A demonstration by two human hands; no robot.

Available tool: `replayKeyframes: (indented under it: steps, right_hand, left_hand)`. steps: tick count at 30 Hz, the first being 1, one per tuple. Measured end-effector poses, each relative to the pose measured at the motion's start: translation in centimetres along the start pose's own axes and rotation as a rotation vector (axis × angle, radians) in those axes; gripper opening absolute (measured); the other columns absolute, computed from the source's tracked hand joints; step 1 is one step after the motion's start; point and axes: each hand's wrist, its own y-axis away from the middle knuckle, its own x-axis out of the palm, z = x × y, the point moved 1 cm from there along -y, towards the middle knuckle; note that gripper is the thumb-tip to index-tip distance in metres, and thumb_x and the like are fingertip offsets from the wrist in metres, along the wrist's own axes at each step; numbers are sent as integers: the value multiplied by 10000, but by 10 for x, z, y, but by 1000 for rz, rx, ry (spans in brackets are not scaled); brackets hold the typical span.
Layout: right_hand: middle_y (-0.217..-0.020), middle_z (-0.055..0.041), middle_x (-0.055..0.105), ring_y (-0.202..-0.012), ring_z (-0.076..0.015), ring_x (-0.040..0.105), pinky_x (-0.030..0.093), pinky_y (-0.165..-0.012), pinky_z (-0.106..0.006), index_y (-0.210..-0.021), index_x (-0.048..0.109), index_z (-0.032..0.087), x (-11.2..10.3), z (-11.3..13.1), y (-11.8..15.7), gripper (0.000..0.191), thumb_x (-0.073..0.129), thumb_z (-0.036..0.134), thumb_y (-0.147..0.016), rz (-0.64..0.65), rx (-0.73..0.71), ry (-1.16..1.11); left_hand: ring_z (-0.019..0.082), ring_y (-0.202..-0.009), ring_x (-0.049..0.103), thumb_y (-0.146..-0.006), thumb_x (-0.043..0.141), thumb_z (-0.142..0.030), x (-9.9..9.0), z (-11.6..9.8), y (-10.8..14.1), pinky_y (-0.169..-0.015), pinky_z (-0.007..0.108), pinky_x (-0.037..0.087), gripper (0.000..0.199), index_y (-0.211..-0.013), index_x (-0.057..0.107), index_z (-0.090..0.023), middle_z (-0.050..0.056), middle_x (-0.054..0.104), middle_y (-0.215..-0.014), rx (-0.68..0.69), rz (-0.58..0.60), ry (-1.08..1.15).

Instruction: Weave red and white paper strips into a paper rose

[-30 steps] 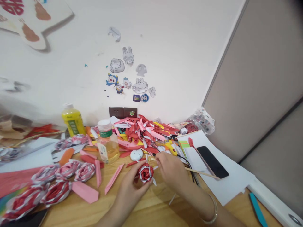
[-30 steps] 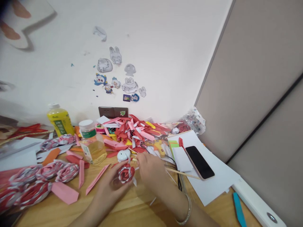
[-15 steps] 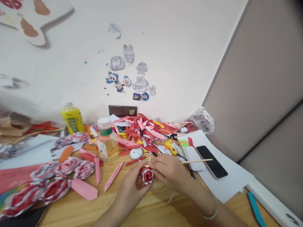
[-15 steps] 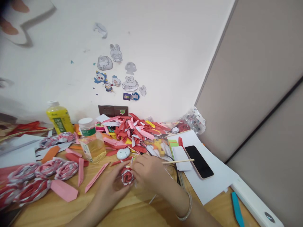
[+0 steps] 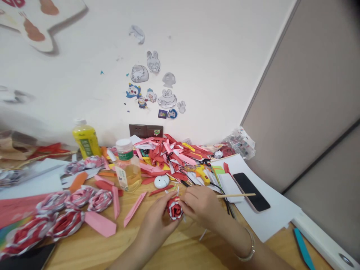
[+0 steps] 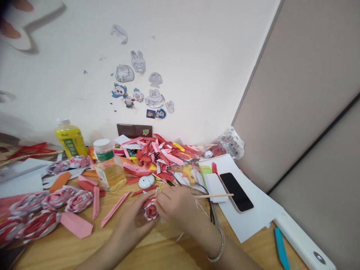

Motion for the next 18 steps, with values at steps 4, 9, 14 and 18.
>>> replayKeyframes:
  steps: [4, 9, 14, 18]
  right_hand:
    - [-666, 10, 541, -585, -130, 461, 245, -512, -264, -819, 541, 196, 2, -2, 4, 110, 456, 200, -890, 68, -2, 85]
    - [-663, 18, 522, -563, -133, 432, 182, -482, -280, -860, 531, 206, 4, -5, 6, 63, 475, 184, -879, 90, -109, 198]
    - [-668, 14, 532, -566, -129, 444, 199, -485, -282, -831, 526, 186, 4, -7, 5, 69, 475, 167, -873, 94, -134, 191]
    - [-661, 21, 534, -567, -122, 448, 200, -485, -269, -746, 501, 197, 4, -7, 4, 140, 473, 199, -883, 129, -83, 157]
  left_hand:
    - [266, -1049, 594, -698, 632, -163, 1, 0, 0, -898, 419, 483, 524, -1196, 467, -182, 123, 619, -1157, 12, 6, 6]
    - [265, -1034, 599, -699, 637, -176, 0, 0, 1, -883, 414, 491, 511, -1185, 477, -189, 114, 631, -1138, 47, -7, -43]
    - [258, -1020, 601, -697, 641, -184, -2, -3, 2, -866, 409, 497, 499, -1170, 482, -181, 110, 638, -1122, 49, 2, -101]
    - [254, -1017, 603, -694, 641, -179, -2, -3, 1, -862, 393, 500, 505, -1172, 478, -184, 107, 639, -1122, 59, 1, -104]
